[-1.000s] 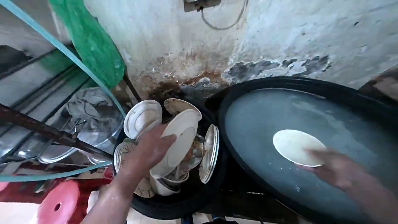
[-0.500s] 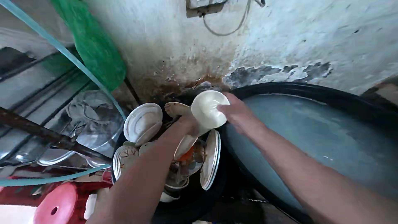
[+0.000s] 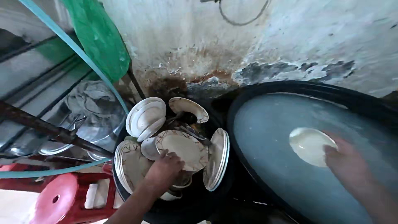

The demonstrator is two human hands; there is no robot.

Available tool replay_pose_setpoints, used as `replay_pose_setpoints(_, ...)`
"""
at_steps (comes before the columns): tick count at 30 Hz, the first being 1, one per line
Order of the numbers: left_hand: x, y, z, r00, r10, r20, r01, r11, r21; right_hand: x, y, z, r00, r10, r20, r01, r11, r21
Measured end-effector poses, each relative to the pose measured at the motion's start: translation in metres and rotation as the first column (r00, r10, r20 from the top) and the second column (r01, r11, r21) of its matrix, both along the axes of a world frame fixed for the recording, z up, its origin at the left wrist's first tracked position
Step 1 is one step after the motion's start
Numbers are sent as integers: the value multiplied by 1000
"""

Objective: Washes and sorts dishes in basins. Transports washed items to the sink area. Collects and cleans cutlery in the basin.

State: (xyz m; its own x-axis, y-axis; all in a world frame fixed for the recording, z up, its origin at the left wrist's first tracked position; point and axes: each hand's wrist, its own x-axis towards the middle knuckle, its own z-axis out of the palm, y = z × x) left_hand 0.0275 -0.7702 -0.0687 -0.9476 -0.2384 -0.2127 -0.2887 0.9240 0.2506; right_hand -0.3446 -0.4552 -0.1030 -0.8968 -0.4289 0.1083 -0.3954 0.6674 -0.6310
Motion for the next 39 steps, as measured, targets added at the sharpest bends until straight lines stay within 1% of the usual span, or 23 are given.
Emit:
replay_pose_setpoints(2, 8, 2, -13, 999, -30, 41, 31, 999, -31, 5, 15, -15, 985, -97, 141, 102, 994, -26)
replay_pose_setpoints(3, 9, 3, -15, 993, -21, 114, 23, 1000, -19, 7, 19, -19, 944, -176, 280, 198, 979, -53)
replay_pose_setpoints(5, 9, 4, -17, 970, -10, 244, 13, 1000, -9, 12, 15, -17, 762, -264, 591, 394, 914, -100)
replay_pose_setpoints(7, 9, 4, -21, 959, 2, 282, 3, 1000, -17, 16, 7, -4, 596, -191, 780, 484, 860, -159)
replay_pose_setpoints(8, 10, 4, -24, 957, 11, 291, -6, 1000, -19, 21, 2, 6, 556, -120, 822, 479, 855, -200)
replay_pose_setpoints(10, 10, 5, -27, 952, 39, 302, -38, 999, -11, 34, -14, 32, 540, 4, 842, 427, 860, -278)
replay_pose_setpoints(13, 5, 6, -27, 988, 49, 146, -44, 998, -34, 57, -49, 71, 541, 128, 831, 344, 868, -358)
replay_pose_setpoints(15, -10, 9, -14, 993, 60, 99, -60, 998, -4, 77, -80, 96, 532, 185, 827, 260, 894, -366)
replay_pose_setpoints(18, -40, 12, 14, 981, 86, 173, -102, 991, 87, 111, -129, 121, 604, 241, 760, 35, 944, -328)
replay_pose_setpoints(20, -52, 12, 24, 984, 86, 154, -103, 989, 107, 133, -159, 127, 691, 293, 661, -123, 948, -292)
replay_pose_setpoints(22, -59, 10, 36, 980, 87, 179, -107, 988, 107, 149, -177, 129, 789, 411, 457, -324, 910, -259)
replay_pose_setpoints(24, -55, -2, 36, 993, 83, 78, -89, 994, 70, 156, -183, 132, 833, 528, 166, -501, 847, -178)
replay_pose_setpoints(25, -50, -11, 38, 993, 117, 12, -118, 990, 72, 153, -181, 131, 835, 550, 25, -541, 827, -151)
replay_pose_setpoints(27, -43, -27, 58, 943, 333, 5, -329, 929, 171, 138, -167, 126, 832, 536, -145, -553, 822, -135)
replay_pose_setpoints(29, -37, -44, 77, 827, 560, -43, -532, 806, 261, 115, -137, 120, 865, 457, -206, -488, 863, -130)
replay_pose_setpoints(31, -35, -49, 99, 724, 677, -132, -616, 720, 319, 89, -93, 109, 921, 341, -190, -363, 927, -95)
replay_pose_setpoints(32, -37, -43, 111, 698, 688, -199, -612, 717, 334, 75, -69, 99, 948, 273, -162, -286, 956, -64)
replay_pose_setpoints(33, -41, -33, 122, 698, 652, -298, -567, 756, 327, 62, -43, 87, 971, 197, -132, -203, 979, -29)
replay_pose_setpoints(34, -46, -20, 130, 719, 546, -429, -467, 838, 283, 52, -16, 73, 986, 122, -109, -122, 992, 6)
replay_pose_setpoints(35, -55, -7, 134, 737, 372, -564, -322, 927, 191, 45, 9, 62, 996, 45, -74, -42, 998, 49)
replay_pose_setpoints(36, -69, 8, 137, 748, 175, -640, -168, 983, 72, 39, 32, 53, 999, -21, -37, 24, 995, 92)
replay_pose_setpoints(37, -85, 23, 139, 758, -13, -652, -18, 999, -41, 34, 53, 44, 998, -66, -20, 69, 988, 136)
replay_pose_setpoints(39, -124, 51, 129, 742, -348, -572, 262, 937, -230, 27, 85, 26, 994, -110, -4, 108, 976, 189)
